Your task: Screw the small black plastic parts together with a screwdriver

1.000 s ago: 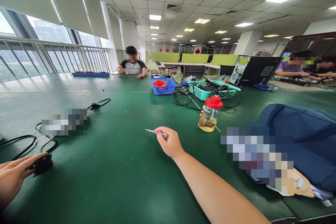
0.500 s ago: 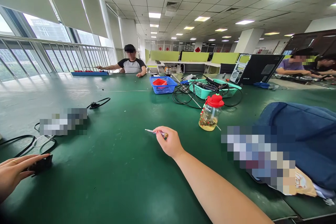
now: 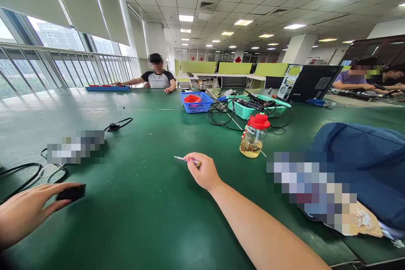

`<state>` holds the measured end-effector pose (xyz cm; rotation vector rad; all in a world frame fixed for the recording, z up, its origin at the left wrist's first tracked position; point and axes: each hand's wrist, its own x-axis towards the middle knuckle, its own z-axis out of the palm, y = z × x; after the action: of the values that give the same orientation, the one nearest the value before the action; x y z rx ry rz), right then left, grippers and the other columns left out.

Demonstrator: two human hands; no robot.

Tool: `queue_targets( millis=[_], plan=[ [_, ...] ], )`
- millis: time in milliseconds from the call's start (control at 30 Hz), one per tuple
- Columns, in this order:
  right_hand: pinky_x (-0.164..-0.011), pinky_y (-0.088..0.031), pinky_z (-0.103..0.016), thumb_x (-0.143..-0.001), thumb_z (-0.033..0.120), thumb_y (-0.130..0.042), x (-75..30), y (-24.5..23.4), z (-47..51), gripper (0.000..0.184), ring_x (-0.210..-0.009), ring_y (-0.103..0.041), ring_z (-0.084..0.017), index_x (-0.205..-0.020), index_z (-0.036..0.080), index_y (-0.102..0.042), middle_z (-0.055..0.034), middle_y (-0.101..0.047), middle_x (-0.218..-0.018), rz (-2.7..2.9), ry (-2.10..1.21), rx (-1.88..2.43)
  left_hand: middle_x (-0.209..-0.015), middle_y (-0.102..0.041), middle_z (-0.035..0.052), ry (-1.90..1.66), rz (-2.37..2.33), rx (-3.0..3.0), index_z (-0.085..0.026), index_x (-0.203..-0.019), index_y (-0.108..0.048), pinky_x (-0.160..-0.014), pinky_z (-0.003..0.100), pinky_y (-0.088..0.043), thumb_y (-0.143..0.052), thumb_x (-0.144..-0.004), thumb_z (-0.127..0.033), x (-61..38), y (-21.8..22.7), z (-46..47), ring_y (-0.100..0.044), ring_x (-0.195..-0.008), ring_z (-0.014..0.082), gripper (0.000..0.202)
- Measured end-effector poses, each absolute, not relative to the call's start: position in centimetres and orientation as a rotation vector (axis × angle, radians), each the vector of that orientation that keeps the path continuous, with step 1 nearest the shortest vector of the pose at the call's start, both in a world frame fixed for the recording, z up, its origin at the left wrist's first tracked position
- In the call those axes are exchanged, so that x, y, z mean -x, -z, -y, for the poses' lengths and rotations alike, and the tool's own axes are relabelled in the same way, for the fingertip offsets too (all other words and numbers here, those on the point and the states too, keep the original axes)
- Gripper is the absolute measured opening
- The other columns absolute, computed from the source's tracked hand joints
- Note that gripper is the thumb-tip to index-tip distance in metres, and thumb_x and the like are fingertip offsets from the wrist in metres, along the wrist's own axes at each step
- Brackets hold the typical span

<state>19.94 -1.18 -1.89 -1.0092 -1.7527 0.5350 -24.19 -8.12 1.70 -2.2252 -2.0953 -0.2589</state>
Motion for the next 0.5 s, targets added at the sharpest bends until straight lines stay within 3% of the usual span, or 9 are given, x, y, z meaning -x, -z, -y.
queue_targets(
  millis=[67, 133, 267, 400, 500],
  plan=[
    [-0.068, -0.049, -0.030, -0.089, 0.032, -0.048, -19.9, 1.9, 1.2, 0.023, -0.073, -0.063, -0.019, -0.089, 0.022, -0.070, -0.0042, -0.070, -0.081, 1.772, -0.527, 1.012, -0.109, -0.074, -0.0040, 0.214, 2.055, 2.383, -0.036, -0.116, -0.066, -0.092, 0.037, -0.047, -0.049, -0.082, -0.046, 19.4, -3.6, 7.9, -0.067, -0.100, 0.0246, 0.040],
    [-0.071, -0.049, -0.032, -0.089, 0.032, -0.049, -19.9, 1.9, 1.3, 0.023, -0.076, -0.062, -0.019, -0.092, 0.023, -0.070, -0.0043, -0.070, -0.083, 1.806, -0.510, 1.021, -0.114, -0.072, 0.0010, 0.207, 1.951, 2.510, -0.033, -0.119, -0.065, -0.095, 0.038, -0.044, -0.053, -0.082, -0.047, 14.2, -4.9, 7.4, -0.065, -0.104, 0.0258, 0.041],
    [-0.078, -0.046, -0.035, -0.087, 0.032, -0.053, -20.0, 1.6, 1.4, 0.018, -0.080, -0.060, -0.020, -0.089, 0.025, -0.069, -0.0033, -0.071, -0.083, 1.879, -0.384, 1.030, -0.106, -0.072, 0.0049, 0.272, 1.664, 2.673, -0.030, -0.118, -0.062, -0.093, 0.038, -0.043, -0.053, -0.086, -0.038, 5.6, -5.1, 5.3, -0.063, -0.102, 0.0248, 0.034],
    [-0.080, -0.042, -0.036, -0.088, 0.034, -0.052, -19.9, 0.8, 1.9, 0.020, -0.068, -0.056, -0.018, -0.074, 0.024, -0.063, -0.0018, -0.066, -0.069, 1.878, -0.196, 0.993, -0.088, -0.069, 0.0085, 0.245, 1.611, 2.651, -0.021, -0.108, -0.059, -0.085, 0.039, -0.045, -0.055, -0.087, -0.030, 1.4, -3.0, 3.0, -0.063, -0.091, 0.0263, 0.023],
    [-0.077, -0.041, -0.036, -0.089, 0.034, -0.050, -19.6, 0.1, 3.0, 0.022, -0.062, -0.054, -0.016, -0.071, 0.024, -0.060, -0.0010, -0.063, -0.065, 1.968, -0.062, 0.869, -0.096, -0.069, 0.0104, 0.312, 1.520, 2.700, -0.020, -0.111, -0.057, -0.089, 0.041, -0.045, -0.057, -0.086, -0.029, 0.6, -1.3, 2.1, -0.061, -0.099, 0.0275, 0.027]
  ],
)
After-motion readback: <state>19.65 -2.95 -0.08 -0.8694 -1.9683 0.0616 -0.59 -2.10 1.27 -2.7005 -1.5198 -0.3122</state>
